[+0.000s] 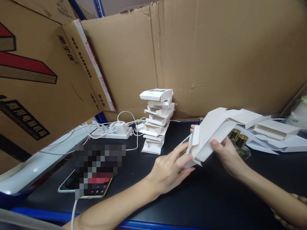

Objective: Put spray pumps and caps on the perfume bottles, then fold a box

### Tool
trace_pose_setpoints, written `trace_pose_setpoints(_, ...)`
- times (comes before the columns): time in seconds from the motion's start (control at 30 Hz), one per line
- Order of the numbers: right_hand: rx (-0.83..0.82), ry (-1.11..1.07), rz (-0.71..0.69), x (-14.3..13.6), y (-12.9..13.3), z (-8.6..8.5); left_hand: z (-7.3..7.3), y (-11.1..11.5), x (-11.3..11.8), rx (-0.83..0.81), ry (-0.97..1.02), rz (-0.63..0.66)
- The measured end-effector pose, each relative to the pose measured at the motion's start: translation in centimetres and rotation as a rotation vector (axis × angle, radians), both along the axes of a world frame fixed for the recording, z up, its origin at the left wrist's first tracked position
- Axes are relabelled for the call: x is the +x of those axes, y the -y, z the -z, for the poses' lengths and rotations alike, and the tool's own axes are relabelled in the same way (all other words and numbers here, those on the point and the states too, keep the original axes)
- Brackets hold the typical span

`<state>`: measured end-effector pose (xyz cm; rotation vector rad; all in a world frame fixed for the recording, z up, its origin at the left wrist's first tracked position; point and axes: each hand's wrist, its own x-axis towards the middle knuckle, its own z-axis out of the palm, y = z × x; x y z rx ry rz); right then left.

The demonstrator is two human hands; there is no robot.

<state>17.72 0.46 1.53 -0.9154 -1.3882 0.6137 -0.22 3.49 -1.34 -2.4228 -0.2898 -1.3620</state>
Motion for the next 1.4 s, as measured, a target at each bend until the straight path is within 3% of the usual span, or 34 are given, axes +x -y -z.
trace_pose_setpoints(0.13, 0.0, 0.054, 0.049, -0.1, -0.1, -0.3, 0.0, -0.4, 0.1, 0.026, 0.038, 0.004)
trace_pose_setpoints(0.33, -0.001, -0.031, 0.08, -0.6, 0.0, -0.6, 0.1, -1.0, 0.0, 0.032, 0.059, 0.023)
trace_pose_setpoints(0.5, -0.076, -0.069, 0.149, -1.0, 0.2, -1.1, 0.1, -0.9, 0.0, 0.058, 0.039, -0.04)
trace_pose_setpoints(0.83, -0.051, -0.02, 0.121, -1.2, -0.2, -0.5, 0.0, -1.0, -0.3, 0.073, -0.011, -0.161)
trace_pose_setpoints(1.03, 0.083, 0.162, 0.308, -0.7, -0.2, -0.2, 0.1, -1.0, -0.3, 0.048, -0.014, -0.154)
trace_pose_setpoints(1.2, 0.185, 0.267, 0.378, -0.6, -0.1, -0.2, 0.0, -1.1, -0.2, 0.045, 0.0, -0.151)
trace_pose_setpoints(1.4, 0.115, 0.0, 0.327, -0.2, -0.6, 0.3, -0.2, -0.9, -0.1, 0.141, -0.042, -0.201)
